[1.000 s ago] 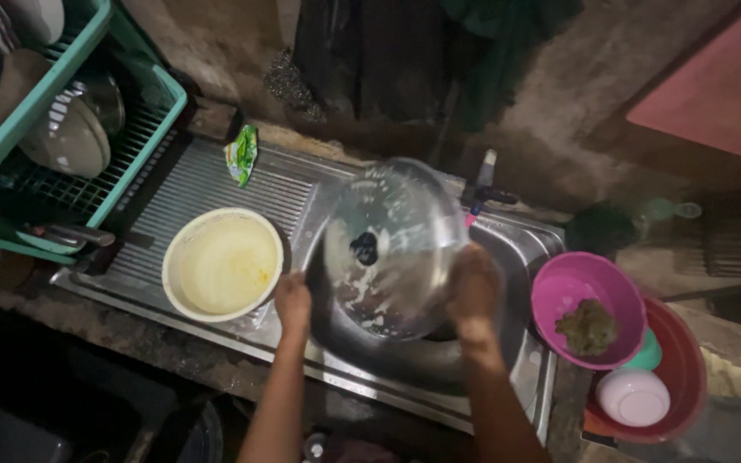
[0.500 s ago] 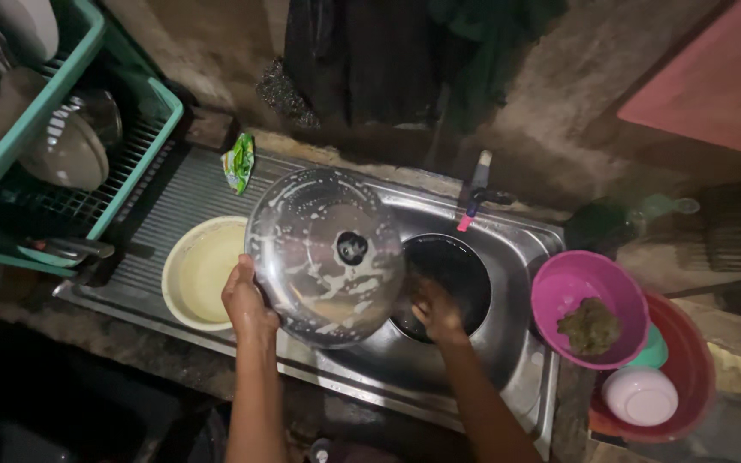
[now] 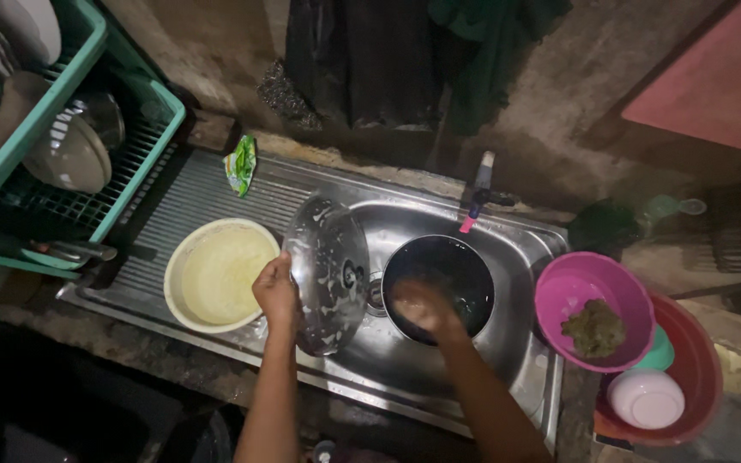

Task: The person pours liquid from a large pot into a smaller pot on the stove. Then, they wash a metal pot lid with a sponge and soap at the sink, rinse it under running water, and place it into a red basin.

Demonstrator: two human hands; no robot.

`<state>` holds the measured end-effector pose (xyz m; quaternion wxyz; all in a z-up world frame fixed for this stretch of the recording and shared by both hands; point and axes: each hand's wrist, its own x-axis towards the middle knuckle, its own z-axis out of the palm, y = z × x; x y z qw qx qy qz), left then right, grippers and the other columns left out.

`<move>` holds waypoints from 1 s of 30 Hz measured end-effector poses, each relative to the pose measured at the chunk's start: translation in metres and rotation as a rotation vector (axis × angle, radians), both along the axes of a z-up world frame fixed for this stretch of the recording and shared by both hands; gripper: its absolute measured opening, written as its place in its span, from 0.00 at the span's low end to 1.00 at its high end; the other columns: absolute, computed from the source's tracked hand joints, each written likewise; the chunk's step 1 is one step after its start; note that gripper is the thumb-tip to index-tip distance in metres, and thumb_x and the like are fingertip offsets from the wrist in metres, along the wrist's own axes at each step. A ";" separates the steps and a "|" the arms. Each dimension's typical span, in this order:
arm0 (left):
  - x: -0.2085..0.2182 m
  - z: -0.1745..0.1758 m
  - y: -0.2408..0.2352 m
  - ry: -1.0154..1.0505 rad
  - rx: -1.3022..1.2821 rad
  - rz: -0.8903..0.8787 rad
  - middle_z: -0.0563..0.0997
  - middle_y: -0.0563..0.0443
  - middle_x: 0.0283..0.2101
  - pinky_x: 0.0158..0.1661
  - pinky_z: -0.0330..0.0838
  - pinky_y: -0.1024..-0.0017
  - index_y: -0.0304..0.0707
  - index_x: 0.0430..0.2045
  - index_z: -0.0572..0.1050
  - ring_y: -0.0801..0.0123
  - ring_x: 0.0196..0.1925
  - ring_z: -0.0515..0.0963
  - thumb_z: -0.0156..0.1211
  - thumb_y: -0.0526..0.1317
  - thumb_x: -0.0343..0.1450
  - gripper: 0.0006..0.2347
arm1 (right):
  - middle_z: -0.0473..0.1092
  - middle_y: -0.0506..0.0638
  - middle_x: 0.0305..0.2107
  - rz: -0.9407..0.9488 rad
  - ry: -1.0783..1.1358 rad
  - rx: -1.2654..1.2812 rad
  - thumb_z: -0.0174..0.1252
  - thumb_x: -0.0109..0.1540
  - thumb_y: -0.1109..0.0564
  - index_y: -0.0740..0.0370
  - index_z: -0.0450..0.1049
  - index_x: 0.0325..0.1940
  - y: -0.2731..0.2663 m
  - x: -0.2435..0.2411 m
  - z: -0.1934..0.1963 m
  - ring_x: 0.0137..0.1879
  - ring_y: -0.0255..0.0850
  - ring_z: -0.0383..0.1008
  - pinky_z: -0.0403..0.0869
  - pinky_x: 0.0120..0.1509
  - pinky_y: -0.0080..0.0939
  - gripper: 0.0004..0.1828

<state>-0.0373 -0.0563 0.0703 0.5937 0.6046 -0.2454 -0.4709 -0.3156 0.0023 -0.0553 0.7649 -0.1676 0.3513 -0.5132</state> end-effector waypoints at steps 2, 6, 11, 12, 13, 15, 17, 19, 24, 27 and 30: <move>-0.008 -0.004 0.000 0.007 0.012 -0.043 0.65 0.64 0.17 0.19 0.49 0.77 0.33 0.28 0.80 0.83 0.17 0.58 0.62 0.40 0.74 0.09 | 0.70 0.53 0.57 0.295 0.370 -0.547 0.48 0.71 0.55 0.64 0.73 0.59 -0.023 0.016 0.040 0.63 0.42 0.73 0.73 0.69 0.43 0.17; -0.018 -0.004 -0.002 -0.004 -0.004 -0.072 0.65 0.64 0.16 0.18 0.49 0.76 0.33 0.24 0.78 0.83 0.16 0.58 0.63 0.40 0.74 0.10 | 0.68 0.54 0.61 0.180 0.233 -0.400 0.51 0.67 0.53 0.64 0.68 0.63 -0.040 0.039 0.078 0.67 0.43 0.71 0.71 0.71 0.43 0.22; -0.018 -0.001 -0.004 -0.059 0.032 -0.081 0.63 0.63 0.14 0.17 0.49 0.76 0.35 0.21 0.78 0.82 0.14 0.57 0.62 0.40 0.74 0.11 | 0.58 0.62 0.52 -0.161 0.151 -0.150 0.57 0.69 0.53 0.69 0.64 0.72 -0.019 0.013 0.012 0.65 0.62 0.51 0.62 0.59 0.47 0.29; -0.017 -0.001 -0.004 -0.083 0.047 -0.087 0.63 0.62 0.13 0.17 0.50 0.75 0.35 0.20 0.77 0.81 0.13 0.58 0.62 0.40 0.74 0.12 | 0.52 0.72 0.41 -0.239 0.378 0.152 0.56 0.74 0.51 0.74 0.68 0.74 -0.017 0.005 -0.009 0.60 0.80 0.39 0.56 0.49 0.51 0.29; -0.017 -0.002 -0.002 -0.046 0.030 -0.083 0.63 0.62 0.14 0.17 0.50 0.75 0.34 0.20 0.76 0.81 0.14 0.58 0.62 0.40 0.74 0.12 | 0.53 0.71 0.42 -0.326 0.486 0.372 0.56 0.72 0.51 0.73 0.68 0.73 -0.009 -0.006 -0.028 0.60 0.78 0.41 0.58 0.50 0.51 0.29; -0.016 -0.005 -0.001 0.028 -0.006 -0.078 0.63 0.63 0.15 0.18 0.48 0.75 0.33 0.19 0.74 0.82 0.15 0.57 0.63 0.39 0.74 0.13 | 0.56 0.69 0.45 -0.508 0.494 0.516 0.56 0.70 0.52 0.72 0.68 0.72 0.008 -0.024 -0.056 0.60 0.73 0.47 0.61 0.53 0.51 0.29; -0.015 -0.008 -0.001 0.018 0.012 -0.077 0.62 0.63 0.14 0.18 0.47 0.75 0.34 0.20 0.76 0.82 0.15 0.56 0.62 0.39 0.74 0.12 | 0.59 0.66 0.48 -0.684 0.478 0.673 0.56 0.68 0.52 0.70 0.68 0.70 0.021 -0.035 -0.068 0.61 0.68 0.53 0.64 0.56 0.51 0.29; -0.014 -0.010 -0.001 0.005 0.005 -0.067 0.61 0.63 0.15 0.18 0.46 0.76 0.34 0.20 0.77 0.82 0.15 0.55 0.62 0.39 0.74 0.12 | 0.63 0.63 0.51 -0.791 0.346 0.757 0.56 0.65 0.52 0.69 0.69 0.68 0.030 -0.034 -0.061 0.61 0.63 0.59 0.67 0.59 0.50 0.29; -0.018 -0.017 -0.006 -0.050 -0.015 -0.065 0.64 0.65 0.16 0.20 0.49 0.78 0.36 0.24 0.80 0.84 0.18 0.57 0.61 0.39 0.74 0.09 | 0.70 0.57 0.57 0.071 -0.276 -0.069 0.56 0.59 0.52 0.65 0.69 0.64 0.018 0.007 0.018 0.62 0.50 0.74 0.75 0.66 0.50 0.30; -0.024 -0.021 -0.006 0.033 -0.060 -0.058 0.64 0.63 0.15 0.20 0.49 0.76 0.33 0.21 0.78 0.81 0.17 0.57 0.62 0.39 0.74 0.11 | 0.72 0.64 0.58 0.294 -0.253 -0.001 0.52 0.67 0.48 0.71 0.67 0.62 -0.016 0.041 0.066 0.63 0.56 0.75 0.69 0.68 0.55 0.27; -0.025 -0.022 -0.008 0.046 -0.130 -0.046 0.67 0.66 0.20 0.23 0.50 0.78 0.33 0.24 0.80 0.84 0.21 0.58 0.63 0.38 0.74 0.09 | 0.73 0.60 0.56 0.200 0.199 0.201 0.48 0.68 0.44 0.64 0.68 0.64 -0.016 0.049 0.074 0.60 0.55 0.75 0.73 0.68 0.59 0.27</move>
